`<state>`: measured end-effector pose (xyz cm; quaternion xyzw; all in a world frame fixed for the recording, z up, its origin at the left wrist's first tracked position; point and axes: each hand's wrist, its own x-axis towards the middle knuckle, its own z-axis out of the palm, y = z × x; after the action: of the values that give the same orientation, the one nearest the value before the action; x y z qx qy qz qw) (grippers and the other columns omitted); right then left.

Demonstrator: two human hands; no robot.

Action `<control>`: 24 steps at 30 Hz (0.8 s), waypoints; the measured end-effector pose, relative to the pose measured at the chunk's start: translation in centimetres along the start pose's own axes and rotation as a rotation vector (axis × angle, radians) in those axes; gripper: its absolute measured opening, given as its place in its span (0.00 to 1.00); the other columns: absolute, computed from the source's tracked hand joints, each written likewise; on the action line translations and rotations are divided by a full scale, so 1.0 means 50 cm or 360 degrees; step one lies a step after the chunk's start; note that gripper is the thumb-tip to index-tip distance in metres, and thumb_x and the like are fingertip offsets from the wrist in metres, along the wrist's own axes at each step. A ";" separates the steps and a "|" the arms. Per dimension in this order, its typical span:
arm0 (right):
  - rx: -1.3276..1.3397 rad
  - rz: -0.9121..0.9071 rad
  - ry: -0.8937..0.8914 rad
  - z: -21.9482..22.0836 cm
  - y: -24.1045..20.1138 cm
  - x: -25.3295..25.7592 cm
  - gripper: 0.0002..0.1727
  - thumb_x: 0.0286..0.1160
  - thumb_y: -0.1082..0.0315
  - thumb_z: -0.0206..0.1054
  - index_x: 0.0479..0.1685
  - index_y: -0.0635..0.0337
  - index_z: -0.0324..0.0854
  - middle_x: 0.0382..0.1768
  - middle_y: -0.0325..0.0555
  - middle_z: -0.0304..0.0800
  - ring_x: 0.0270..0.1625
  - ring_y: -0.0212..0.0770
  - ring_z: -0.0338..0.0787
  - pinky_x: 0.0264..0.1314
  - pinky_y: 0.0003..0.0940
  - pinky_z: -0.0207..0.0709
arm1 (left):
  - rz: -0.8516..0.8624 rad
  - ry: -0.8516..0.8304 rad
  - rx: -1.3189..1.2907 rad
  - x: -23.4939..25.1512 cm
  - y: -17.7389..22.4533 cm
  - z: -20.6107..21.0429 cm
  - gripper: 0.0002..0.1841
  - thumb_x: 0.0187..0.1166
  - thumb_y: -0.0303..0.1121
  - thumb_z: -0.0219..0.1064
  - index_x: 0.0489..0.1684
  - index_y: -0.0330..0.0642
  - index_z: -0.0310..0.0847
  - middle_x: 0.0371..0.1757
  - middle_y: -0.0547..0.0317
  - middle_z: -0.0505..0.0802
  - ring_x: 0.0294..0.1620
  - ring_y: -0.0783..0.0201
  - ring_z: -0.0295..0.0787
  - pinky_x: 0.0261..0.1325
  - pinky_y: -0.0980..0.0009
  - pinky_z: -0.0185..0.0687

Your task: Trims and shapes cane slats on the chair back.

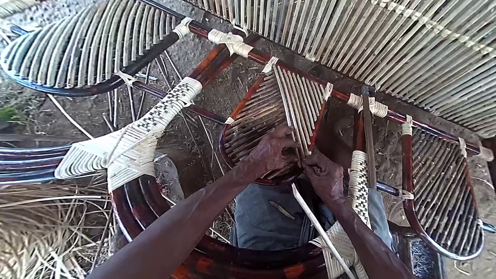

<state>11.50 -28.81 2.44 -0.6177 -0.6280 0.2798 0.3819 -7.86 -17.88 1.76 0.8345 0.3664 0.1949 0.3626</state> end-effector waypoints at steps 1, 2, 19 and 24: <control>-0.0018 -0.0017 0.0007 0.002 -0.001 0.001 0.08 0.62 0.77 0.77 0.37 0.56 0.92 0.44 0.40 0.96 0.43 0.31 0.94 0.46 0.29 0.89 | -0.0003 0.0001 -0.0005 0.000 0.000 0.000 0.16 0.63 0.38 0.84 0.49 0.47 0.97 0.72 0.42 0.86 0.77 0.51 0.81 0.78 0.61 0.78; -0.0041 -0.0048 0.0014 0.004 -0.002 0.003 0.07 0.62 0.78 0.76 0.36 0.57 0.92 0.43 0.41 0.96 0.45 0.33 0.94 0.49 0.30 0.89 | -0.0004 0.0003 -0.0004 0.000 0.002 0.000 0.16 0.63 0.37 0.84 0.48 0.47 0.97 0.72 0.42 0.86 0.77 0.51 0.80 0.77 0.61 0.78; 0.0059 0.0542 -0.0209 -0.162 -0.035 0.043 0.37 0.74 0.75 0.73 0.86 0.57 0.65 0.66 0.52 0.88 0.60 0.48 0.93 0.61 0.49 0.89 | -0.0073 -0.0109 0.0056 -0.007 0.042 -0.022 0.15 0.66 0.34 0.83 0.51 0.43 0.95 0.77 0.38 0.82 0.81 0.44 0.77 0.79 0.51 0.76; -0.0617 0.1011 -0.0037 -0.280 0.090 0.051 0.38 0.77 0.61 0.74 0.86 0.60 0.65 0.71 0.69 0.80 0.73 0.73 0.79 0.72 0.75 0.71 | 0.0046 -0.0027 0.0019 -0.005 0.008 -0.005 0.16 0.66 0.39 0.83 0.50 0.44 0.96 0.73 0.38 0.84 0.77 0.45 0.80 0.77 0.51 0.78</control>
<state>25.76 -27.61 6.79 -0.8394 -0.4506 0.2673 0.1448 -7.98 -18.13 2.22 0.8434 0.3524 0.1909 0.3578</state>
